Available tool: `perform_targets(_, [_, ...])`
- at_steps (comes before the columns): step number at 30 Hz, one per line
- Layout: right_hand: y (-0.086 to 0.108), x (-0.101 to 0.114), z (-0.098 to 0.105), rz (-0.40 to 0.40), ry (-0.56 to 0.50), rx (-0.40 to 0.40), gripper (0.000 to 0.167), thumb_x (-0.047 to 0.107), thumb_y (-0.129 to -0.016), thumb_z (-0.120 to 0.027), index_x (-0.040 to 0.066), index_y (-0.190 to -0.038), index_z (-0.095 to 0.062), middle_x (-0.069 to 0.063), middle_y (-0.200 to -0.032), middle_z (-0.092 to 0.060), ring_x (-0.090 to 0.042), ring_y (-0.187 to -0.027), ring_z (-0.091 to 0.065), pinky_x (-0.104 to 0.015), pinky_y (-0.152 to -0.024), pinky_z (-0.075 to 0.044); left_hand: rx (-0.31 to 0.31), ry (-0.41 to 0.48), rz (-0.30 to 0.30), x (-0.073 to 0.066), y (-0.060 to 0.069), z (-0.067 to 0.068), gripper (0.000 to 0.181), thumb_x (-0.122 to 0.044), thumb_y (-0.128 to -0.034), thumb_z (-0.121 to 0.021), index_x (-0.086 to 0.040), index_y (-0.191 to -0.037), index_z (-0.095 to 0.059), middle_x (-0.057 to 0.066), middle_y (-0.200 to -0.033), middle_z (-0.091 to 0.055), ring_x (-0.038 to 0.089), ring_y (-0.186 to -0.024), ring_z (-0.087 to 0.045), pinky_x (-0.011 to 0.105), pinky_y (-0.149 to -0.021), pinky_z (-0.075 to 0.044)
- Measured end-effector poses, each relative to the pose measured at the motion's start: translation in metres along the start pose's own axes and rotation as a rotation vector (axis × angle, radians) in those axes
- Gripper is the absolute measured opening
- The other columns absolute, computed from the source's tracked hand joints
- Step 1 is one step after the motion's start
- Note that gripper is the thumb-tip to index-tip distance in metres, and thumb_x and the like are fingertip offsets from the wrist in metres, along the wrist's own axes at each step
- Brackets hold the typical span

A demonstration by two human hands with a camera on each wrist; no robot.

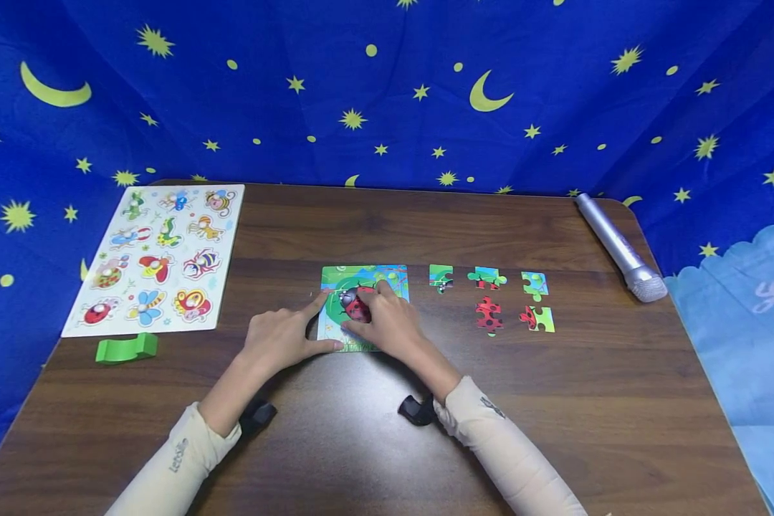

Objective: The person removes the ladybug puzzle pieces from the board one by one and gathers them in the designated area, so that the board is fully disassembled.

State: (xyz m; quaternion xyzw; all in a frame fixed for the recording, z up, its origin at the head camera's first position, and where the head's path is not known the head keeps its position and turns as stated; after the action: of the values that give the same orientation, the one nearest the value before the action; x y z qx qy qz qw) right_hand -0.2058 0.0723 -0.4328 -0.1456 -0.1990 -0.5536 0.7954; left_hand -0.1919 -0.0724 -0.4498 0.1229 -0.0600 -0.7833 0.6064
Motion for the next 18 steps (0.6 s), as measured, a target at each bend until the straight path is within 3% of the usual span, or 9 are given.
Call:
perform_targets(7, [-0.004,0.009,-0.009,-0.048,0.014,-0.032,0.062,0.043,-0.081,-0.081,0.004,-0.127,-0.068,-0.009,-0.092,-0.052,-0.019,-0.066,-0.051,-0.038,-0.059,-0.048,-0.017,-0.002,0.007,0.000,0.001,0.001,0.103,-0.082,-0.0731,-0.061,-0.029,-0.156,-0.031,0.004,-0.054,-0.048,0.018,-0.052,-0.042,0.033,-0.048,-0.033])
perform_targets(14, [-0.006,0.014,-0.012,-0.039,0.009,-0.072,0.056,0.042,-0.080,-0.082,0.002,-0.118,-0.072,-0.009,-0.092,-0.051,-0.017,-0.065,-0.048,-0.032,-0.054,-0.044,-0.021,-0.002,0.015,0.001,0.002,0.000,0.104,-0.082,-0.0729,-0.062,-0.029,-0.157,-0.030,0.000,-0.052,-0.042,0.015,-0.050,-0.034,0.031,-0.047,-0.029])
perform_targets(18, [-0.007,0.017,-0.012,-0.040,0.027,-0.097,0.046,0.041,-0.079,-0.083,0.003,-0.102,-0.073,-0.009,-0.093,-0.052,-0.017,-0.064,-0.048,-0.032,-0.053,-0.045,-0.018,-0.001,0.025,0.002,0.001,0.000,0.104,-0.082,-0.0727,-0.062,-0.030,-0.157,-0.029,-0.001,-0.052,-0.039,0.014,-0.049,-0.032,0.031,-0.047,-0.027])
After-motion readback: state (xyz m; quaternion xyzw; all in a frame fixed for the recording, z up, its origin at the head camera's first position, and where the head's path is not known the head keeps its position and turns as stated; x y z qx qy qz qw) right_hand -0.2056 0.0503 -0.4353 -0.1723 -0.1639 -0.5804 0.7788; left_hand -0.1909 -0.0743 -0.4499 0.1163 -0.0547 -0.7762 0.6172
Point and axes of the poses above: each hand's wrist, its own y-axis away from the middle knuckle, its own z-axis out of the back of the hand, x = y × z, the point moved 9 cm from there along -y, towards the middle knuckle
